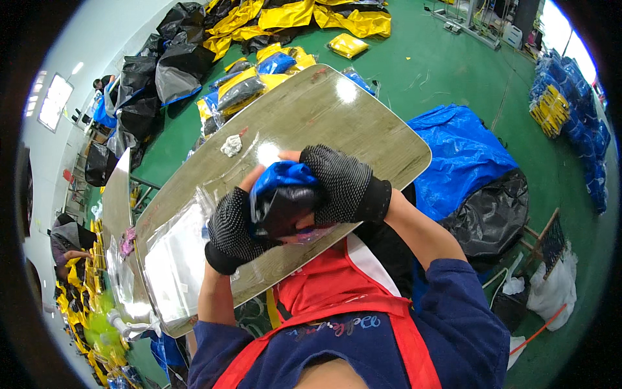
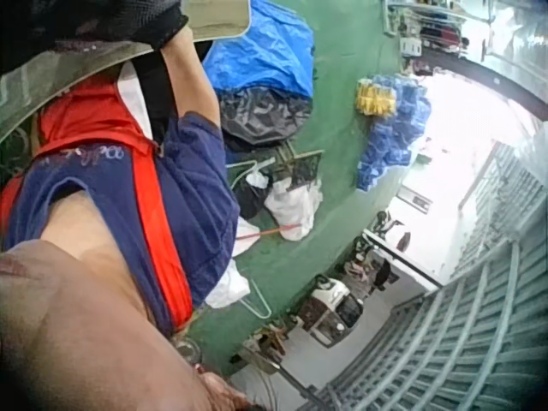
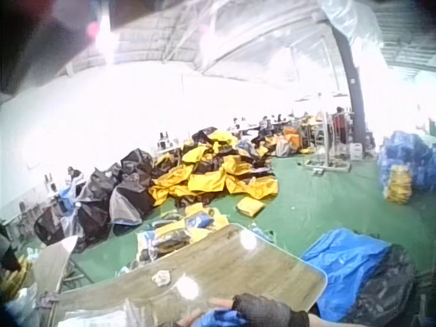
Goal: The person folds yellow and blue delivery bags on a table, places each folded bag into a clear plastic sleeve, and sets the packaged bags aside. The process is repeated for multiple bags of both colors.
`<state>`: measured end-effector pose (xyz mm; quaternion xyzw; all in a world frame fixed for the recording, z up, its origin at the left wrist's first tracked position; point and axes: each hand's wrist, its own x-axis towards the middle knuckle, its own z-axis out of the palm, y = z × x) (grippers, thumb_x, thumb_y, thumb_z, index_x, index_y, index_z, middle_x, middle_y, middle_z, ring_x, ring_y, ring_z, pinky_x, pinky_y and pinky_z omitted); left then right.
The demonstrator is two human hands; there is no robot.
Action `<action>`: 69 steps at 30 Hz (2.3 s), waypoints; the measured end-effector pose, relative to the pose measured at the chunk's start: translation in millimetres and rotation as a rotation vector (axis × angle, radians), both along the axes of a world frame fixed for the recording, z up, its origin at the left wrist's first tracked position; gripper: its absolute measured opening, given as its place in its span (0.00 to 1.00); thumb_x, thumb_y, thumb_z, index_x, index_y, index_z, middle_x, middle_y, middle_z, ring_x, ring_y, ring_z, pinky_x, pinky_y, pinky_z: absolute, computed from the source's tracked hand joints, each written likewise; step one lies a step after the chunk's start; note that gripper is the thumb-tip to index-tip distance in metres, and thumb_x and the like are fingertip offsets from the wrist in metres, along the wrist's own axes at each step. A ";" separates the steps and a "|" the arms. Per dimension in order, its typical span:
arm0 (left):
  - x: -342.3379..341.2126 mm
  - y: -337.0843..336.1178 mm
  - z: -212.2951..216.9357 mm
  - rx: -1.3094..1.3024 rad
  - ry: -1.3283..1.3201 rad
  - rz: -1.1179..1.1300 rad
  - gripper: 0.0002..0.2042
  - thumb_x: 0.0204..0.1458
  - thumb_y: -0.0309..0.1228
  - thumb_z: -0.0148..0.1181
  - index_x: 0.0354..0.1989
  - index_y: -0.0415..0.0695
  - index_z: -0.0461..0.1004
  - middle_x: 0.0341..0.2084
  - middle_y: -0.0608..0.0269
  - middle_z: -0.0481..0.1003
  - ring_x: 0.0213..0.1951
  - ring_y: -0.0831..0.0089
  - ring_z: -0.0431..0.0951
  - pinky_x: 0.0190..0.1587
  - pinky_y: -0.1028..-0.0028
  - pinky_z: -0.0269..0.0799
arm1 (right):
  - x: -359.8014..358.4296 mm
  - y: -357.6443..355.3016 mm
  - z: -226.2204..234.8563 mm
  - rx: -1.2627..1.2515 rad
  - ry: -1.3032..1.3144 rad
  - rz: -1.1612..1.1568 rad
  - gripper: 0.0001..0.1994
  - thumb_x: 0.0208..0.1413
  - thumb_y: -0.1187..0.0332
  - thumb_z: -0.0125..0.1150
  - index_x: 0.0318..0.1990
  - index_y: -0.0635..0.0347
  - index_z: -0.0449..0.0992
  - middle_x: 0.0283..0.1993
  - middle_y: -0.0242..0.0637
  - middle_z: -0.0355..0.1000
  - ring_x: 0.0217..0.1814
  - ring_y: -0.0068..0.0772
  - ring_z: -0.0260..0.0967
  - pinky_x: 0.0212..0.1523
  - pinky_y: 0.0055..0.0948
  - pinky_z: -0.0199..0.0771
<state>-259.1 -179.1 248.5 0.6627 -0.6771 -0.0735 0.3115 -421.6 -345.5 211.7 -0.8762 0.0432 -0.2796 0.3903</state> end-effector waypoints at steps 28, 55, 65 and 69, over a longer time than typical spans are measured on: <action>44.2 26.3 -47.7 -0.271 0.260 0.234 0.33 0.35 0.35 0.75 0.51 0.39 0.69 0.43 0.53 0.75 0.47 0.59 0.75 0.51 0.65 0.70 | -26.3 -3.5 7.1 -0.065 -0.330 -0.377 0.42 0.37 0.48 0.74 0.58 0.61 0.64 0.53 0.46 0.68 0.50 0.41 0.68 0.50 0.36 0.68; 41.0 44.8 -41.4 -0.354 1.014 0.544 0.16 0.57 0.35 0.58 0.42 0.31 0.76 0.32 0.65 0.77 0.36 0.80 0.72 0.44 0.79 0.67 | -10.7 18.0 -19.9 0.915 -0.432 -0.378 0.13 0.58 0.67 0.57 0.44 0.70 0.77 0.39 0.41 0.76 0.39 0.27 0.72 0.43 0.25 0.72; 25.5 19.8 -10.3 -0.893 0.145 0.974 0.18 0.64 0.38 0.45 0.42 0.34 0.75 0.32 0.53 0.78 0.33 0.68 0.78 0.39 0.69 0.74 | -1.1 40.8 34.2 0.463 -0.601 -0.370 0.11 0.57 0.66 0.59 0.38 0.67 0.79 0.34 0.33 0.76 0.34 0.22 0.68 0.38 0.21 0.67; 25.9 30.0 1.5 -0.952 0.149 0.819 0.19 0.64 0.41 0.44 0.46 0.38 0.76 0.38 0.53 0.78 0.39 0.67 0.77 0.44 0.66 0.73 | -4.6 38.8 39.2 0.415 -0.590 -0.357 0.08 0.56 0.71 0.60 0.38 0.65 0.80 0.36 0.35 0.78 0.37 0.22 0.72 0.43 0.22 0.71</action>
